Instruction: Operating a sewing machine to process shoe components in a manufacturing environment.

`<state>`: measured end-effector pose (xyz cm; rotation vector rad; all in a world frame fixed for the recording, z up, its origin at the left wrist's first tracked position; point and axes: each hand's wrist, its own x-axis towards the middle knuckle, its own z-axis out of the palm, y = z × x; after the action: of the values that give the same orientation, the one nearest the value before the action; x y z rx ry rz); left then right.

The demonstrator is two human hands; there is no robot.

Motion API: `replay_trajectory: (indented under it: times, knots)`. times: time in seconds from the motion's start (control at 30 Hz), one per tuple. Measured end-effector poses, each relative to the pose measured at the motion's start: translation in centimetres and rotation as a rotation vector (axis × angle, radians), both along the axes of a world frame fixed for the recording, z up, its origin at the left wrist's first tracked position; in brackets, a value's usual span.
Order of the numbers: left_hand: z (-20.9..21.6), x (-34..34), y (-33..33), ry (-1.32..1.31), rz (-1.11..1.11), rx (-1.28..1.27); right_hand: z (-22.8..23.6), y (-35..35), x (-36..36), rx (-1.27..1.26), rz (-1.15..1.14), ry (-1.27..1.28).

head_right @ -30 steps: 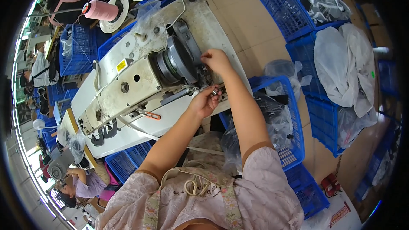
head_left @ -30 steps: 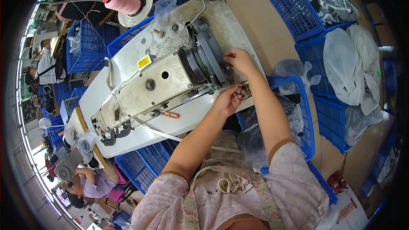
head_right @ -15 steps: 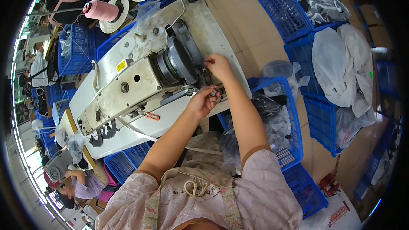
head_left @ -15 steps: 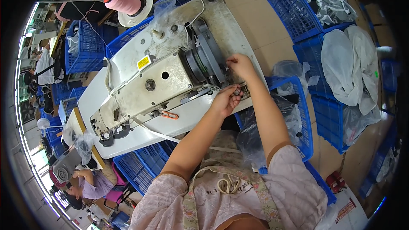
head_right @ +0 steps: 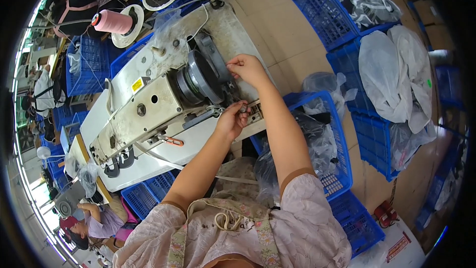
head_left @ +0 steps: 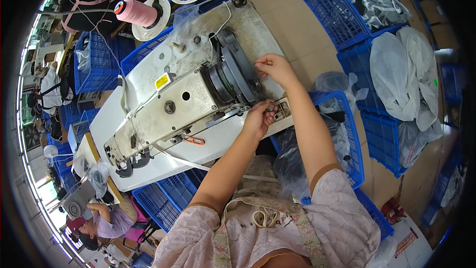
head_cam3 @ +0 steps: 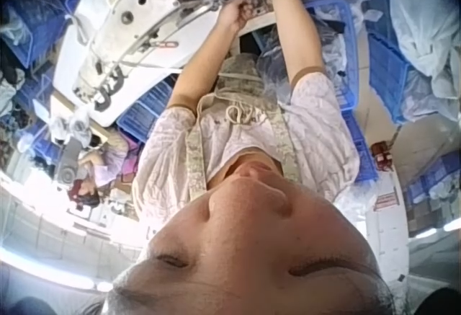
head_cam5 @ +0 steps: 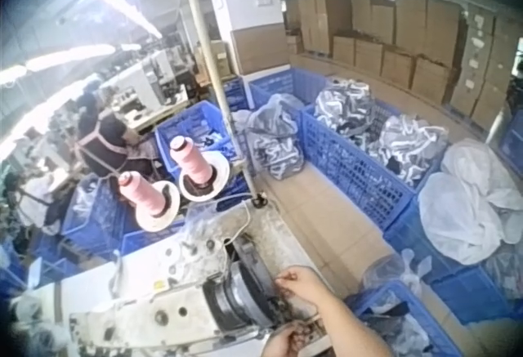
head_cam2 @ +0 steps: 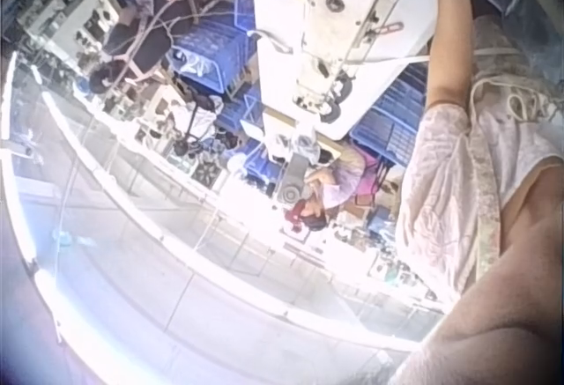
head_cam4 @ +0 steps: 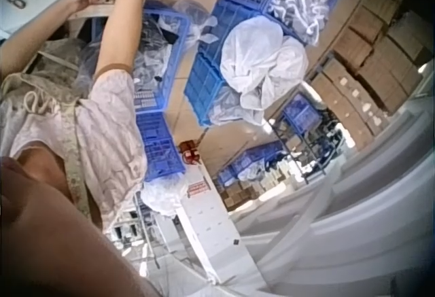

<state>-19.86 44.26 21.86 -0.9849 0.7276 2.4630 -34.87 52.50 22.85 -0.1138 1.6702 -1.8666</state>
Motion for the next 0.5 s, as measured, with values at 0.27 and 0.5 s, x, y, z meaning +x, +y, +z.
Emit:
replay_trajectory:
  times: [0.27, 0.5]
  knots:
    - [0.2, -2.3, -1.0, -0.067, 0.138, 0.047, -0.3, 0.3, -0.9, -0.026, -0.024, 0.030]
    - [-0.1, -0.1, -1.4, 0.048, 0.026, -0.021, 3.0, -4.7, -6.1, 0.604, -0.285, 0.762]
